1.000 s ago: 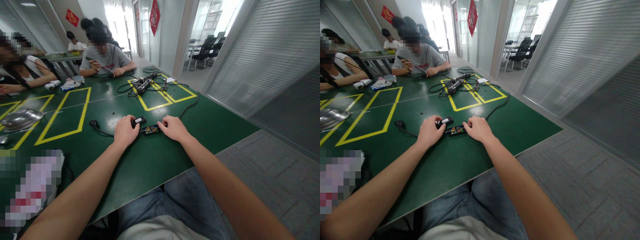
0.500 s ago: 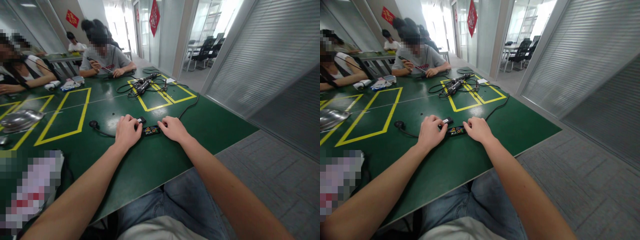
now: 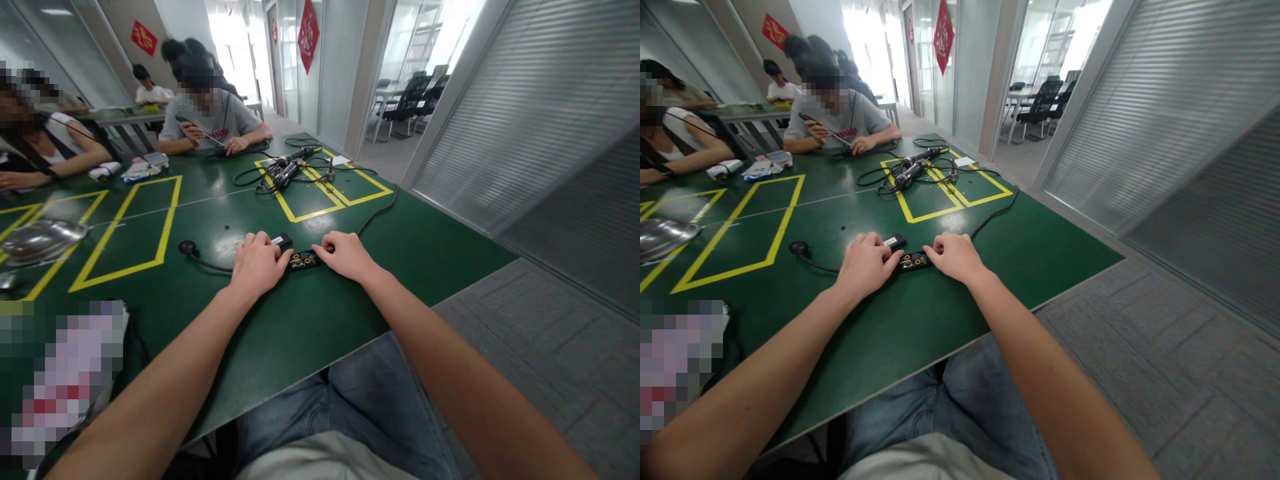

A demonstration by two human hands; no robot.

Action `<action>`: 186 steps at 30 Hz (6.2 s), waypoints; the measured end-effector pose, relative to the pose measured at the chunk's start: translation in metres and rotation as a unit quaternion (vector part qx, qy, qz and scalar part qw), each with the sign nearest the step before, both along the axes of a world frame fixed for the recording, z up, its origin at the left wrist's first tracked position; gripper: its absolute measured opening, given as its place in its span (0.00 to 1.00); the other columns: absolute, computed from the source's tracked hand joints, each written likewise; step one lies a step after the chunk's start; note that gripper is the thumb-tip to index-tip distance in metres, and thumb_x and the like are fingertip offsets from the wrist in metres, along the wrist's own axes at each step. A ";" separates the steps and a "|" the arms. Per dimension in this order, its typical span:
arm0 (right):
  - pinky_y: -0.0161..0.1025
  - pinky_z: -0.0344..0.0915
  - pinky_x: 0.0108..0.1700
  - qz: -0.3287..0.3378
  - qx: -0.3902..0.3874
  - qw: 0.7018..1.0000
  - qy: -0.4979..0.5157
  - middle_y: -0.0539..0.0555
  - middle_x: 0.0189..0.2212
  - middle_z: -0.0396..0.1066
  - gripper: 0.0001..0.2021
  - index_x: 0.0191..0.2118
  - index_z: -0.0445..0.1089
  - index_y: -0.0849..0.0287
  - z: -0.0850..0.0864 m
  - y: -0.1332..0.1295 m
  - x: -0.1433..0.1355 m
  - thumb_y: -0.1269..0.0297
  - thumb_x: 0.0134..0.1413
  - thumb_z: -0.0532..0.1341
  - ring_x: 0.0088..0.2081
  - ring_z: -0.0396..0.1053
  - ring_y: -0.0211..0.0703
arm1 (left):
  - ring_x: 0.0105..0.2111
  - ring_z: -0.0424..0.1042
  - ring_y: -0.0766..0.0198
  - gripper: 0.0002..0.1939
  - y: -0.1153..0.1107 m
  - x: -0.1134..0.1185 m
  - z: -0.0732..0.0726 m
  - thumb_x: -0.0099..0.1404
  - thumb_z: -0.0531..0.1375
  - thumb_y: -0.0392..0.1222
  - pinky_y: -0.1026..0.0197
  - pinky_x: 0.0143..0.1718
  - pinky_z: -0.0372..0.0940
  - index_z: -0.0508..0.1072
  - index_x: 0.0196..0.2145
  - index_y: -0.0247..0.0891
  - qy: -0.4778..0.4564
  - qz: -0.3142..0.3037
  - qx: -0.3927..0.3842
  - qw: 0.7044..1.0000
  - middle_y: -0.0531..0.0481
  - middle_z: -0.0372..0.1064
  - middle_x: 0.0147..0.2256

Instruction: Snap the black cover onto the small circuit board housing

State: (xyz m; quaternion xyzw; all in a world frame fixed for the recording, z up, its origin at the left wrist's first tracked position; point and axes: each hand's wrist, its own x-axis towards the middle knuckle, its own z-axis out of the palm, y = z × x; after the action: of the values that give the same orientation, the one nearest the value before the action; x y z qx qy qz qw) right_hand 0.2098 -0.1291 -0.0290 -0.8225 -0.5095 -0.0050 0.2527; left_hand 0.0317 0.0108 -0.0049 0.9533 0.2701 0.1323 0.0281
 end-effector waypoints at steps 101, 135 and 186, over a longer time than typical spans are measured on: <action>0.45 0.53 0.47 -0.051 -0.037 0.998 -0.030 0.54 0.34 0.74 0.21 0.29 0.70 0.56 0.004 -0.001 -0.005 0.51 0.75 0.61 0.42 0.68 0.51 | 0.56 0.77 0.41 0.21 0.019 0.001 -0.015 0.72 0.64 0.43 0.38 0.60 0.70 0.78 0.61 0.44 -0.117 0.041 -0.121 0.985 0.41 0.81 0.56; 0.46 0.55 0.47 -0.047 -0.029 0.998 -0.013 0.54 0.34 0.76 0.22 0.30 0.72 0.55 0.003 -0.001 -0.004 0.46 0.74 0.61 0.42 0.69 0.51 | 0.51 0.76 0.46 0.13 0.001 -0.005 -0.008 0.71 0.65 0.45 0.42 0.57 0.71 0.79 0.52 0.44 -0.097 -0.217 -0.095 0.967 0.43 0.80 0.48; 0.44 0.59 0.41 -0.068 -0.117 0.984 -0.112 0.61 0.39 0.82 0.27 0.38 0.84 0.59 0.018 -0.005 -0.022 0.56 0.83 0.51 0.40 0.77 0.51 | 0.43 0.72 0.47 0.28 0.003 0.000 -0.004 0.78 0.54 0.52 0.48 0.40 0.69 0.80 0.23 0.42 -0.016 -0.016 -0.012 1.000 0.40 0.75 0.37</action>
State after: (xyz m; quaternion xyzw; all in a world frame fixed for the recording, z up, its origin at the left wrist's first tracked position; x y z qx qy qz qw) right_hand 0.1877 -0.1337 -0.0106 -0.8735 -0.4742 -0.0547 0.0952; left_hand 0.0314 0.0134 -0.0090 0.9548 0.2562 0.1434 0.0460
